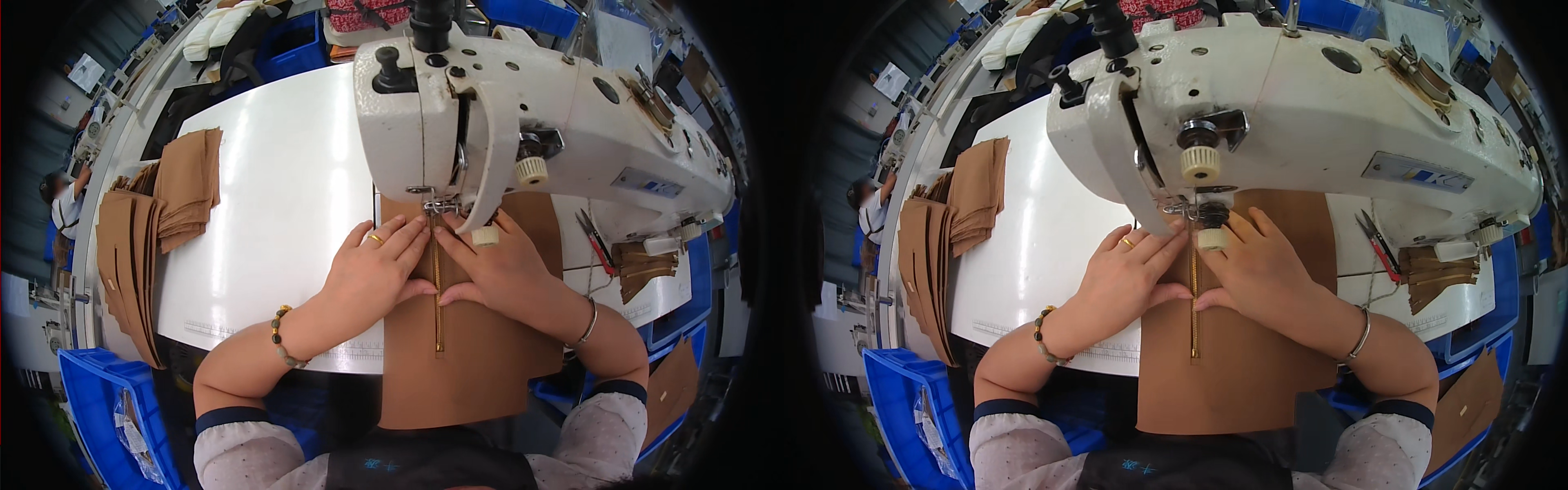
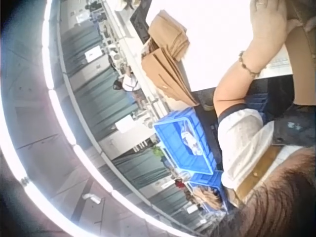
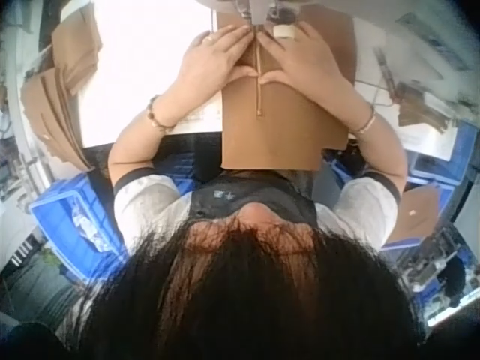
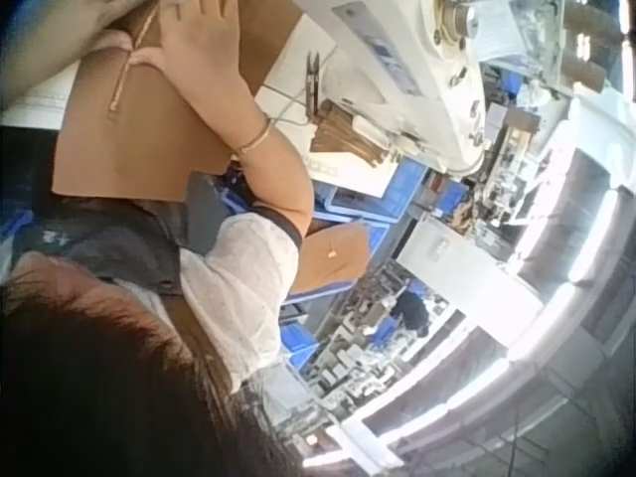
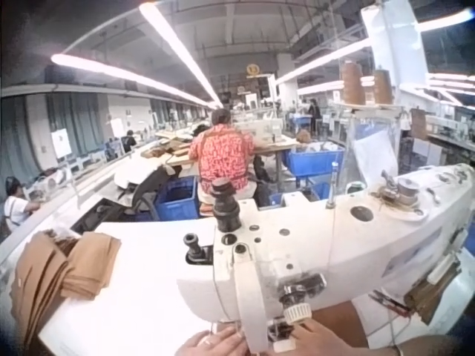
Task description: Using an industrial sewing machine to assemble leather bag components, including sewing zippers and aligning edges.
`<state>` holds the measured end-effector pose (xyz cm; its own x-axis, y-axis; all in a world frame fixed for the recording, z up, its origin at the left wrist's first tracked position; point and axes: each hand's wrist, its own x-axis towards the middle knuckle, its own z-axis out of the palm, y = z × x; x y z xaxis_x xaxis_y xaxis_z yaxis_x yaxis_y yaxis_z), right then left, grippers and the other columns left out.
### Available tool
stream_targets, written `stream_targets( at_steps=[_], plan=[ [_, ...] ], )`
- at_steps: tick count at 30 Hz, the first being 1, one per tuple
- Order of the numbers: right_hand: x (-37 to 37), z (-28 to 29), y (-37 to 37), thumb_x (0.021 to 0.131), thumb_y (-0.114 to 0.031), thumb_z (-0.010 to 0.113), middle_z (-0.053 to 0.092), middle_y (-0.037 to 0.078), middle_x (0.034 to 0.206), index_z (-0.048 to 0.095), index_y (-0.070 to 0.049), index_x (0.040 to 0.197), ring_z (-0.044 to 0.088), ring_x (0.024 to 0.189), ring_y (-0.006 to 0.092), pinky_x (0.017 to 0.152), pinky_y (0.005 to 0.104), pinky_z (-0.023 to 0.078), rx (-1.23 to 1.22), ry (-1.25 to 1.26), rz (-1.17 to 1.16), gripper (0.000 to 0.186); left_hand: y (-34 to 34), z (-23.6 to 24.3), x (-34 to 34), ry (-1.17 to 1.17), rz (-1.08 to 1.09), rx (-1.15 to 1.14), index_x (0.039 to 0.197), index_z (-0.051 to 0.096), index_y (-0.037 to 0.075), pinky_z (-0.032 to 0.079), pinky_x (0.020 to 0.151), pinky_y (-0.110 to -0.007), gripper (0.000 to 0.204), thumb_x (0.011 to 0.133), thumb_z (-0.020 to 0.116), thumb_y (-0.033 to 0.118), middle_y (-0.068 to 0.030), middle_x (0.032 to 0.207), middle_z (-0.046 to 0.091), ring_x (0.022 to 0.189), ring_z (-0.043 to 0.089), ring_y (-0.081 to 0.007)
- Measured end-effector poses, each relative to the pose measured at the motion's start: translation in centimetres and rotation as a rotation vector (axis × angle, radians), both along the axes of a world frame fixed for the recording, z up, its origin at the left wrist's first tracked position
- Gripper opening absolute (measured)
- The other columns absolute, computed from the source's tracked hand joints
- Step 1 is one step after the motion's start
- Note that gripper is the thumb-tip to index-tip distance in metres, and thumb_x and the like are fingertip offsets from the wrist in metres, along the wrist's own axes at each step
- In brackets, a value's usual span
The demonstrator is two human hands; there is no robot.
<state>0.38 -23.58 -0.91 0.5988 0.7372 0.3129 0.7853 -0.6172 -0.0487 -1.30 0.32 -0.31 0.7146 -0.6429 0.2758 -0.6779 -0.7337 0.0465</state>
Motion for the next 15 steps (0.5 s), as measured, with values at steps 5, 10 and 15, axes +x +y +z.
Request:
stream_targets(
  at_steps=[5, 10, 15],
  plan=[
    [-0.5, 1.1, -0.3, 0.068, -0.063, 0.076, 0.065, 0.011, 0.093, 0.069, -0.007, 0.122, 0.064, 0.096, 0.0276, 0.098, 0.0475, 0.049, 0.006, -0.144, 0.025, 0.079, 0.1, 0.0, -0.1, 0.026, 0.021, 0.007, 0.139, 0.059, 0.004, 0.047, 0.107, -0.047, 0.073, 0.084, 0.071, 0.052, -0.0090, 0.135, 0.064, 0.122, 0.062, -0.0279],
    [-0.5, 1.0, 0.0, 0.063, -0.074, 0.073, 0.056, 0.004, 0.079, 0.069, -0.008, 0.123, 0.057, 0.079, 0.0221, 0.071, 0.0374, 0.043, -0.115, 0.006, -0.191, 0.089, 0.2, -0.3, -0.1, 0.025, 0.016, -0.009, 0.139, 0.059, 0.006, 0.047, 0.108, -0.047, 0.073, 0.085, 0.070, 0.054, -0.0084, 0.133, 0.064, 0.127, 0.060, -0.0277],
    [-1.2, 1.7, 0.3, 0.065, -0.075, 0.072, 0.057, 0.007, 0.087, 0.066, -0.005, 0.124, 0.057, 0.078, 0.0230, 0.071, 0.0380, 0.044, -0.067, -0.055, -0.149, 0.091, 0.2, -0.2, -0.2, 0.023, 0.023, -0.028, 0.139, 0.059, 0.004, 0.047, 0.108, -0.047, 0.073, 0.087, 0.069, 0.054, -0.0091, 0.139, 0.062, 0.131, 0.058, -0.0283]
  ],
)
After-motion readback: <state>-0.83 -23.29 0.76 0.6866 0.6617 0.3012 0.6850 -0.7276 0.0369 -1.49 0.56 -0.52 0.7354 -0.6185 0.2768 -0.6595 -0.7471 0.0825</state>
